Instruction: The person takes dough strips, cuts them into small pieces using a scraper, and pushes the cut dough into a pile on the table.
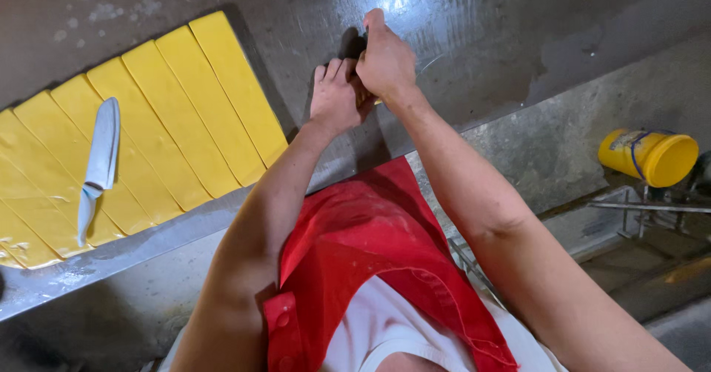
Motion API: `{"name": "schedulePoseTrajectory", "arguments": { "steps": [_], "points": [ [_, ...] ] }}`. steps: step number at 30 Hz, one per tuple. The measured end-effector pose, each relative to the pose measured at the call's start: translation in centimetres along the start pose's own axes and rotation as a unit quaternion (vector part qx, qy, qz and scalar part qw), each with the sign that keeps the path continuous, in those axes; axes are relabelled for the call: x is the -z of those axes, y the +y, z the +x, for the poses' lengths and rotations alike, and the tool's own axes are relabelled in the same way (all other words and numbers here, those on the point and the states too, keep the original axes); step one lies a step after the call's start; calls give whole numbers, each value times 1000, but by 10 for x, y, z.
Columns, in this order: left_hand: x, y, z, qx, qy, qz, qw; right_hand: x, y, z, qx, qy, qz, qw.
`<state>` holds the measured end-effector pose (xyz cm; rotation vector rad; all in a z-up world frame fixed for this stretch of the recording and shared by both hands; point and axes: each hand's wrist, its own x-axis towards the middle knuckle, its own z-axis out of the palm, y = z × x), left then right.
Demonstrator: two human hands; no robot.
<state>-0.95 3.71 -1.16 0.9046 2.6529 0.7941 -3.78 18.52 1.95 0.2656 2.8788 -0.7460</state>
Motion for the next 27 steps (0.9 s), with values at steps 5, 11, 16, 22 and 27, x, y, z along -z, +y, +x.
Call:
{"name": "schedulePoseTrajectory", "arguments": {
  "steps": [5,11,16,22,27],
  "points": [
    [-5,0,12,4,13,42,999,-18,10,5,23,26,8,999],
    [21,-5,0,8,-26,-9,1000,5,8,84,131,45,8,990],
    [23,-8,-40,163,19,-66,984,22,4,-10,304,58,-65,949],
    [-9,-7,-31,195,45,-123,972,0,-7,-68,294,4,-105,950],
    [25,-10,-16,180,23,-128,975,25,-25,-31,207,-131,-66,967]
  ]
}}
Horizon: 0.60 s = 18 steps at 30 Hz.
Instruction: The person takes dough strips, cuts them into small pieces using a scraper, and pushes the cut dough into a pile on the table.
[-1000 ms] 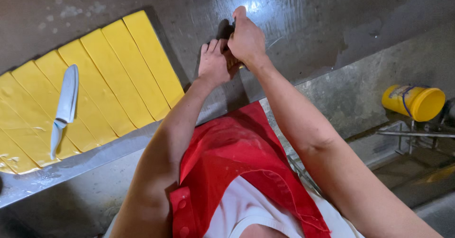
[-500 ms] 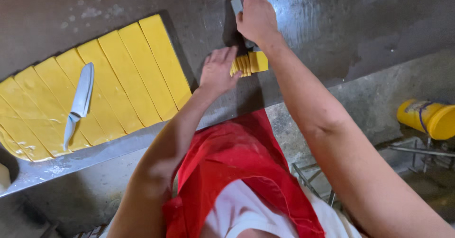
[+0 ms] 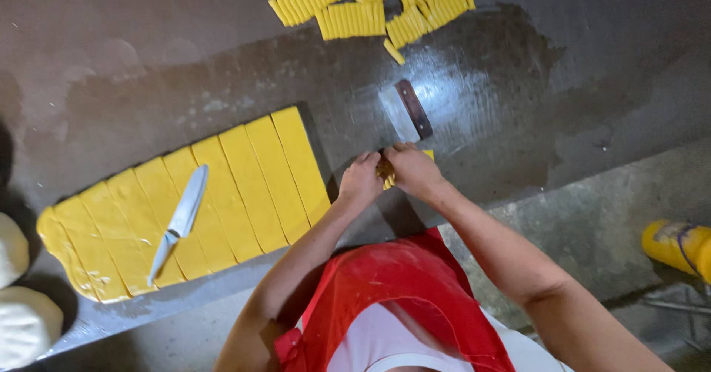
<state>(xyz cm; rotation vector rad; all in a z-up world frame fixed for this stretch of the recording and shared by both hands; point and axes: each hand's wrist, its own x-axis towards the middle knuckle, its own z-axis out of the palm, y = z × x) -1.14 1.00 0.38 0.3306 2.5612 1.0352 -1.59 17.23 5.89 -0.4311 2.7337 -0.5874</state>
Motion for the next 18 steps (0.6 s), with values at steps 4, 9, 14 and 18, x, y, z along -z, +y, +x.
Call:
{"name": "schedulePoseTrajectory", "arguments": {
  "steps": [4,9,14,18],
  "points": [
    [79,27,43,-65,78,102,990,68,-19,47,8,97,40,994],
    [185,60,79,-214,291,52,931,148,-45,92,99,323,102,936],
    [173,34,39,-79,247,-70,963,125,-27,78,37,273,108,955],
    [96,-13,-38,103,110,-121,981,62,28,45,-89,196,93,972]
  ]
}}
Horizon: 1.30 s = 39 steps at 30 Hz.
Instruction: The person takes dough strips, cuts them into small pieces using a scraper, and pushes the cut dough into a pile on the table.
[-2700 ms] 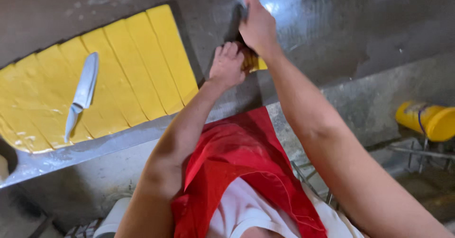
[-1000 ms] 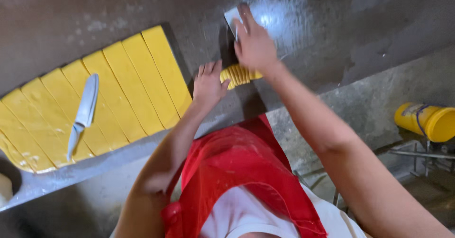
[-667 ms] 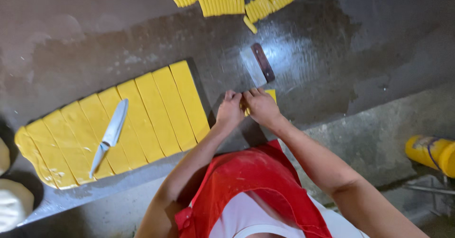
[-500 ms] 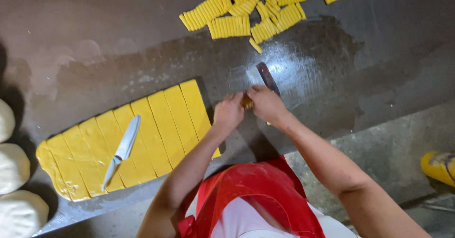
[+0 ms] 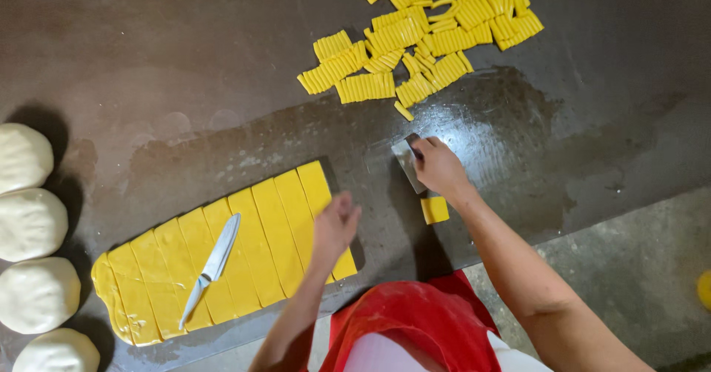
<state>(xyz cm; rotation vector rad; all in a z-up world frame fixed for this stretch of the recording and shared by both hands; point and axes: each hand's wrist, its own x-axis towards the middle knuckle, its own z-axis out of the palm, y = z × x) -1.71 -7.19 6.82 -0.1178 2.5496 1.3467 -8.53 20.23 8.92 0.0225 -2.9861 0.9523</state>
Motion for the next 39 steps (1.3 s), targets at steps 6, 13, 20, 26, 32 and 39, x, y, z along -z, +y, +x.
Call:
{"name": "schedulePoseTrajectory", "arguments": {
  "steps": [6,13,20,26,32,39],
  "points": [
    [-60,-49,-95,92,-38,-70,993,-35,79,4,-71,-73,-110,989],
    [-145,-20,-58,98,23,-37,994,-61,95,46,-18,-107,-74,991],
    [-227,33,-1,182,84,-64,978,-63,189,44,11,-33,34,999],
    [-255,51,-6,144,97,-34,984,-24,228,35,18,-126,21,992],
    [-212,105,-50,76,103,-161,979,-33,156,35,102,-127,2,987],
    [-128,80,-62,9,193,-195,962,-58,112,44,24,-155,-41,987]
  ]
}}
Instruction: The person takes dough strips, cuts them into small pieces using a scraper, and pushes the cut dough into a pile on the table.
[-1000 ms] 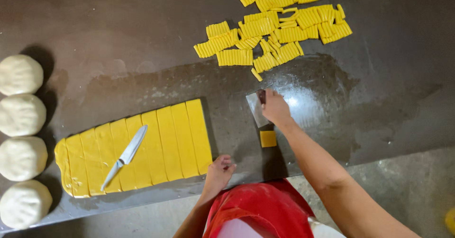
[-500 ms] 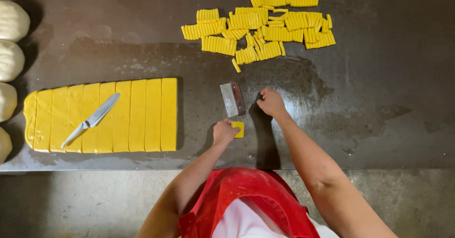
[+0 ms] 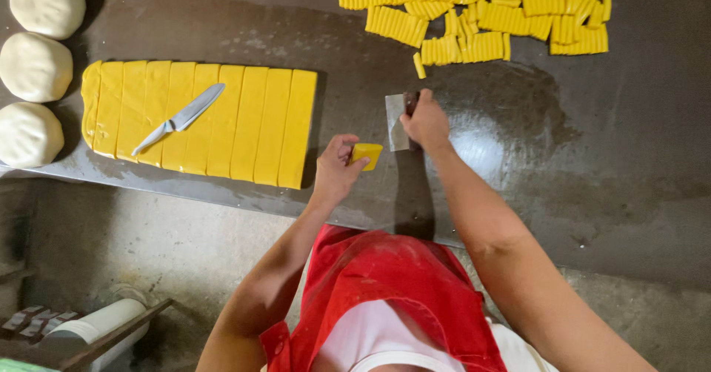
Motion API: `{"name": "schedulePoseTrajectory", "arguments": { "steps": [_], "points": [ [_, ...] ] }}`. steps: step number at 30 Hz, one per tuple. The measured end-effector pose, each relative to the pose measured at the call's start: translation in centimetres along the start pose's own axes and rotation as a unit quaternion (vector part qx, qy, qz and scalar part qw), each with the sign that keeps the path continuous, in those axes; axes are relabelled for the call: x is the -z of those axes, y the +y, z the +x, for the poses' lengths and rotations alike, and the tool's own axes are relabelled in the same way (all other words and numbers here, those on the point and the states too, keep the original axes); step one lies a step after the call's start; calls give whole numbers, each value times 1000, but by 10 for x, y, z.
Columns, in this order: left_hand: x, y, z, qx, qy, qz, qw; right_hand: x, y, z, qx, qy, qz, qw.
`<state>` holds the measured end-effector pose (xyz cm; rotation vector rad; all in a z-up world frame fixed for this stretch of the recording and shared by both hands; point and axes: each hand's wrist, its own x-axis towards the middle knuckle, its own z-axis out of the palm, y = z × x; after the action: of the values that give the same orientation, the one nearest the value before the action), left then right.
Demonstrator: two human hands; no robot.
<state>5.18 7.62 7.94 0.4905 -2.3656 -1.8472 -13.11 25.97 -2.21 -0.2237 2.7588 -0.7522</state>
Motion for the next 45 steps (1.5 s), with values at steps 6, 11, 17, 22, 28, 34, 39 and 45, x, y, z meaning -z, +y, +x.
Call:
{"name": "schedulePoseTrajectory", "arguments": {
  "steps": [6,11,17,22,28,34,39,45],
  "points": [
    [25,-57,46,68,-114,93,987,10,-4,-11,-90,15,303,948],
    [52,-104,80,-146,-137,266,943,13,-65,-45,-82,90,207,971],
    [79,-102,92,-216,-287,284,889,-26,-171,-63,-101,50,68,991],
    [85,-104,92,-285,-300,333,847,-56,-189,-59,-139,21,-12,990],
    [82,-106,96,-275,-318,342,840,-68,-181,-60,-135,51,-23,989],
    [80,-107,100,-288,-334,357,824,-78,-170,-59,-122,97,-13,988],
    [75,-102,110,-266,-346,377,817,-84,-163,-32,-122,145,11,982],
    [79,-99,107,-280,-332,352,829,-61,-159,28,-125,112,-9,986]
  ]
}}
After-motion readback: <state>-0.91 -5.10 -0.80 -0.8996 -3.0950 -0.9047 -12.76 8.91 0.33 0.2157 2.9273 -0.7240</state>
